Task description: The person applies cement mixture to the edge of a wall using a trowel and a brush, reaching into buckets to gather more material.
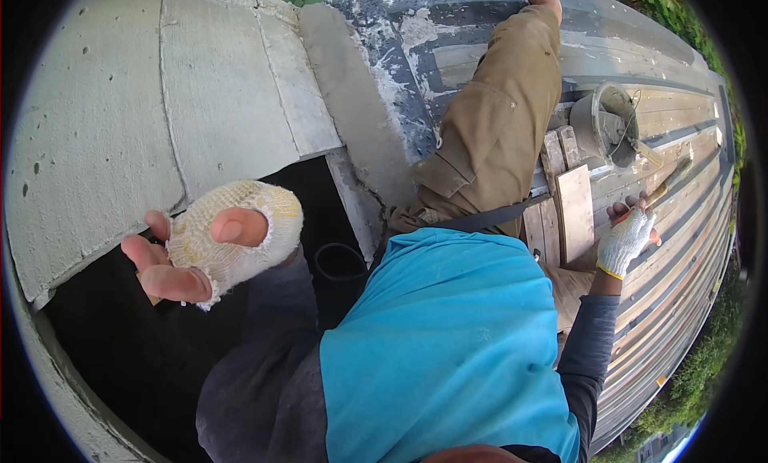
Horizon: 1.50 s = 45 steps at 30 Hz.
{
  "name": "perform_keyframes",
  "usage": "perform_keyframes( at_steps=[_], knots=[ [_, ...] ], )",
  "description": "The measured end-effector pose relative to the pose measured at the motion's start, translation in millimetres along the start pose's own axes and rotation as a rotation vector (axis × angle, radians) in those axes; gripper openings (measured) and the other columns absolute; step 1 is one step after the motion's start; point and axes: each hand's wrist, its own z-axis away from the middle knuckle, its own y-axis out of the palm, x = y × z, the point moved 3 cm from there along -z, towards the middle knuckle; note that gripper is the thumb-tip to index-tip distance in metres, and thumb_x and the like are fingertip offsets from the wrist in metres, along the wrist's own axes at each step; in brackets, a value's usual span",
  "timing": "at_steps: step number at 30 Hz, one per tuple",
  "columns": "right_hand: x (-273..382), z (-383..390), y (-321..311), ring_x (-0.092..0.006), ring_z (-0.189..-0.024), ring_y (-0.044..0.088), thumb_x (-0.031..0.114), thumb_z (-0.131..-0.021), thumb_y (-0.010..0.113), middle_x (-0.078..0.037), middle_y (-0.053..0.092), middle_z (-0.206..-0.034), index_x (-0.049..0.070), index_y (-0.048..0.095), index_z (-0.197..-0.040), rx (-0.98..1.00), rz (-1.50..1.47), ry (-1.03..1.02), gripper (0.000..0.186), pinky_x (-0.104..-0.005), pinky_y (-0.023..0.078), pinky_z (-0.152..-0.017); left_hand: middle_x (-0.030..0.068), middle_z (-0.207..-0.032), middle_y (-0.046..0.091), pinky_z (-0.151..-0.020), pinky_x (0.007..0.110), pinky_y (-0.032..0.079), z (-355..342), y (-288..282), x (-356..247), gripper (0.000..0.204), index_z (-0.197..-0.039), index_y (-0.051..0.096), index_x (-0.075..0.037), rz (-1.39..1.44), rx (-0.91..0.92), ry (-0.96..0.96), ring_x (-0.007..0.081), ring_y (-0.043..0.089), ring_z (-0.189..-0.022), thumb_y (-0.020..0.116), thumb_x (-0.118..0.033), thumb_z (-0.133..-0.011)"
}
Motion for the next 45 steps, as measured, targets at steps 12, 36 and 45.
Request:
perform_keyframes(
  at_steps=[12, 36, 45],
  knots=[
    [-47.3, 11.7, -69.0, -0.008, -0.043, 0.044, 0.022, -0.094, 0.062, 0.002, 0.046, -0.06, 0.009, 0.054, -0.091, -0.226, 0.492, -0.022, 0.015, -0.0249, 0.039, -0.039, 0.0217, -0.143, 0.034, -0.112, 0.048, 0.029, -1.9, -8.3, 28.1, 0.075, -0.15, 0.02, -0.001, 0.25, -0.09, -0.208, 0.0325, 0.035, -0.135, 0.061, -0.026, -0.092],
    [-92.7, 62.8, -143.5, -0.0158, -0.05, 0.053, 0.024, -0.095, 0.058, -0.007, 0.055, -0.068, 0.0, 0.052, -0.093, -0.227, 0.851, 0.117, 0.024, -0.0305, 0.046, -0.046, 0.0004, -0.084, 0.058, -0.06, 0.031, 0.049, 302.6, -133.6, -38.1, 0.017, -0.103, 0.062, -0.009, 0.423, 1.588, -2.256, 0.013, 0.056, -0.071, 0.06, -0.024, -0.094],
    [-87.7, 66.6, -135.7, -0.0155, -0.05, 0.053, 0.023, -0.095, 0.058, -0.007, 0.054, -0.068, 0.001, 0.051, -0.093, -0.223, 0.845, 0.14, 0.024, -0.0302, 0.047, -0.047, 0.0003, -0.088, 0.06, -0.06, 0.03, 0.053, 300.7, -136.6, -43.1, 0.013, -0.101, 0.063, -0.011, 0.424, 1.544, -2.299, 0.014, 0.059, -0.072, 0.065, -0.02, -0.092]
  ],
)
